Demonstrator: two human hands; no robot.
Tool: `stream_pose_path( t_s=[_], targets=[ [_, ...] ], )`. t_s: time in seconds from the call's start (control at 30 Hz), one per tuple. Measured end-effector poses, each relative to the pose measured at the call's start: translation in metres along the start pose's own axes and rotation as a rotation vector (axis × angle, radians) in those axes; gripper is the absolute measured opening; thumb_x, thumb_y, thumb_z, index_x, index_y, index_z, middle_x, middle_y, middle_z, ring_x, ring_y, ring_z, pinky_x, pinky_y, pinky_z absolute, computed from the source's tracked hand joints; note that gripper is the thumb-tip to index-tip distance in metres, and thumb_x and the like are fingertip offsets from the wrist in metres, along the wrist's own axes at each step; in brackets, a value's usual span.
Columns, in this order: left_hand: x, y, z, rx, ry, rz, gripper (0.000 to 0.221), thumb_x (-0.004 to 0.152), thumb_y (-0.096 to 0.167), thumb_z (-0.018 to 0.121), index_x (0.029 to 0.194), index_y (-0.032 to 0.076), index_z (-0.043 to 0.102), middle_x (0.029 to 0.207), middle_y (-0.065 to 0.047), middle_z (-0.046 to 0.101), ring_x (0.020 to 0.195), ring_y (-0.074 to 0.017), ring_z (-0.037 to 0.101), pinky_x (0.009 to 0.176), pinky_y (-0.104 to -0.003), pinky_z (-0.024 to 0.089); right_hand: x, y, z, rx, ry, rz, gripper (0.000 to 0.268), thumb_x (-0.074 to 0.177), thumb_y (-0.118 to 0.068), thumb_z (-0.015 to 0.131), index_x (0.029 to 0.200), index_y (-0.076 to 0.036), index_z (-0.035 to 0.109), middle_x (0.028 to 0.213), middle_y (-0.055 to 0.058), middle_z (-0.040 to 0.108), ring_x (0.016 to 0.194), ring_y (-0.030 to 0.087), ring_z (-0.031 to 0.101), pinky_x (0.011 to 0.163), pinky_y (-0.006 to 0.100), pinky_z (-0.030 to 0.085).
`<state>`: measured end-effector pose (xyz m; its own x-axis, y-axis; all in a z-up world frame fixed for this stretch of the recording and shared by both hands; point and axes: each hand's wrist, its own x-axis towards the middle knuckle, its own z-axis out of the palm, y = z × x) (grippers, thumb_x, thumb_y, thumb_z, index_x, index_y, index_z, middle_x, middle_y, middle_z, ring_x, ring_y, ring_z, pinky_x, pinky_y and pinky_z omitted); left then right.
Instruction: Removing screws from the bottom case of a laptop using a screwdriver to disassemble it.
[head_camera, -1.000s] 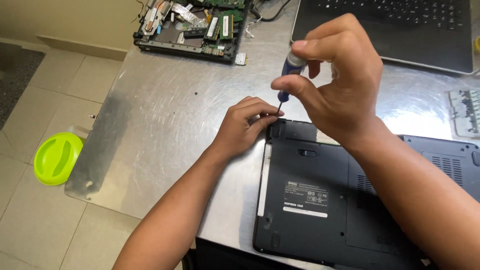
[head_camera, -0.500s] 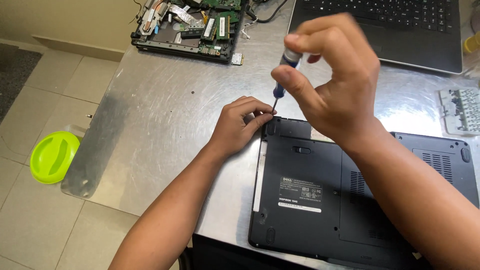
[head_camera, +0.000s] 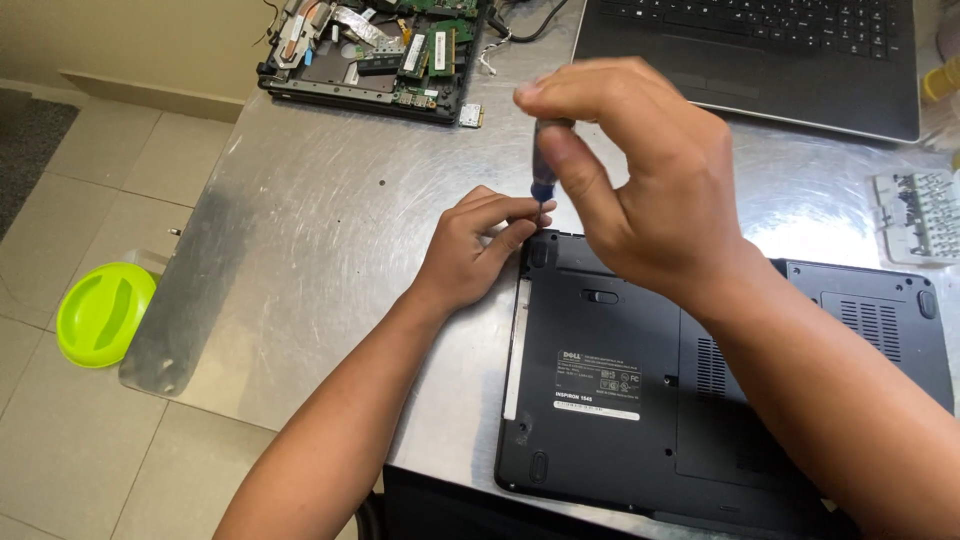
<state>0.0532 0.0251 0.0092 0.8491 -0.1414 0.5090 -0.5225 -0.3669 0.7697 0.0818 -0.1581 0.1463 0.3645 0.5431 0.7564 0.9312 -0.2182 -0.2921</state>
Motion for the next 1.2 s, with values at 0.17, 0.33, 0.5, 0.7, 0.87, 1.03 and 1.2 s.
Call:
stream_pose_path(
  t_s=[0.17, 0.33, 0.5, 0.7, 0.87, 1.03, 1.2],
  targets=[
    [0.0, -0.002, 0.001, 0.057, 0.028, 0.051, 0.01, 0.1, 0.013, 0.069, 0.107, 0.015, 0.076, 0.102, 0.004, 0.078, 0.094, -0.017, 0.065, 0.091, -0.032, 0.049, -0.006, 0.011, 0.006, -0.049, 0.108, -0.005, 0.039, 0.108, -0.031, 0.067, 0.119, 0.006, 0.07, 0.109, 0.021, 0.054, 0.098, 0.033, 0.056, 0.085, 0.042, 0.046],
    [0.001, -0.004, 0.001, 0.048, 0.028, 0.055, 0.012, 0.1, 0.013, 0.07, 0.109, 0.015, 0.077, 0.103, 0.002, 0.078, 0.093, -0.0171, 0.067, 0.091, -0.031, 0.048, -0.004, 0.016, 0.001, 0.098, 0.051, -0.011, 0.018, 0.117, -0.007, 0.056, 0.124, 0.004, 0.068, 0.11, 0.021, 0.065, 0.1, 0.032, 0.066, 0.089, 0.04, 0.052],
    [0.001, -0.005, 0.002, 0.06, 0.028, 0.042, 0.009, 0.1, 0.016, 0.07, 0.105, 0.016, 0.077, 0.102, 0.003, 0.078, 0.091, -0.0168, 0.066, 0.091, -0.031, 0.048, -0.001, 0.012, 0.0, 0.194, 0.001, 0.042, 0.02, 0.117, -0.007, 0.05, 0.126, 0.006, 0.063, 0.116, 0.022, 0.07, 0.109, 0.035, 0.071, 0.098, 0.042, 0.055],
    [0.001, -0.001, 0.0, 0.059, 0.006, 0.034, 0.006, 0.1, 0.016, 0.069, 0.101, 0.014, 0.075, 0.097, 0.001, 0.077, 0.088, -0.0179, 0.063, 0.084, -0.031, 0.047, -0.008, 0.017, 0.01, 0.197, 0.111, 0.028, 0.025, 0.107, -0.021, 0.068, 0.116, 0.003, 0.068, 0.107, 0.018, 0.055, 0.093, 0.026, 0.057, 0.084, 0.035, 0.05],
    [0.002, 0.005, -0.002, 0.02, -0.014, -0.029, 0.008, 0.096, 0.009, 0.071, 0.102, 0.012, 0.074, 0.097, -0.001, 0.075, 0.092, -0.0164, 0.06, 0.068, -0.026, 0.055, -0.011, 0.018, 0.012, 0.329, 0.059, 0.1, 0.029, 0.117, -0.014, 0.051, 0.14, 0.004, 0.052, 0.121, 0.024, 0.064, 0.108, 0.034, 0.073, 0.097, 0.039, 0.059],
    [0.003, 0.002, -0.003, 0.011, -0.064, -0.073, 0.017, 0.091, 0.0, 0.067, 0.1, 0.014, 0.073, 0.096, 0.001, 0.073, 0.09, -0.0151, 0.058, 0.073, -0.026, 0.05, -0.008, 0.019, 0.01, 0.287, 0.077, 0.082, 0.028, 0.111, -0.024, 0.056, 0.122, 0.001, 0.062, 0.123, 0.021, 0.064, 0.12, 0.032, 0.063, 0.097, 0.039, 0.052],
    [0.005, -0.002, -0.01, 0.071, -0.169, -0.074, 0.02, 0.086, 0.009, 0.068, 0.103, 0.017, 0.074, 0.098, 0.002, 0.074, 0.088, -0.0164, 0.061, 0.083, -0.031, 0.047, -0.016, 0.022, 0.012, 0.264, 0.059, 0.137, 0.031, 0.112, -0.013, 0.067, 0.14, -0.007, 0.053, 0.115, 0.012, 0.053, 0.104, 0.023, 0.053, 0.091, 0.034, 0.049]
  ],
)
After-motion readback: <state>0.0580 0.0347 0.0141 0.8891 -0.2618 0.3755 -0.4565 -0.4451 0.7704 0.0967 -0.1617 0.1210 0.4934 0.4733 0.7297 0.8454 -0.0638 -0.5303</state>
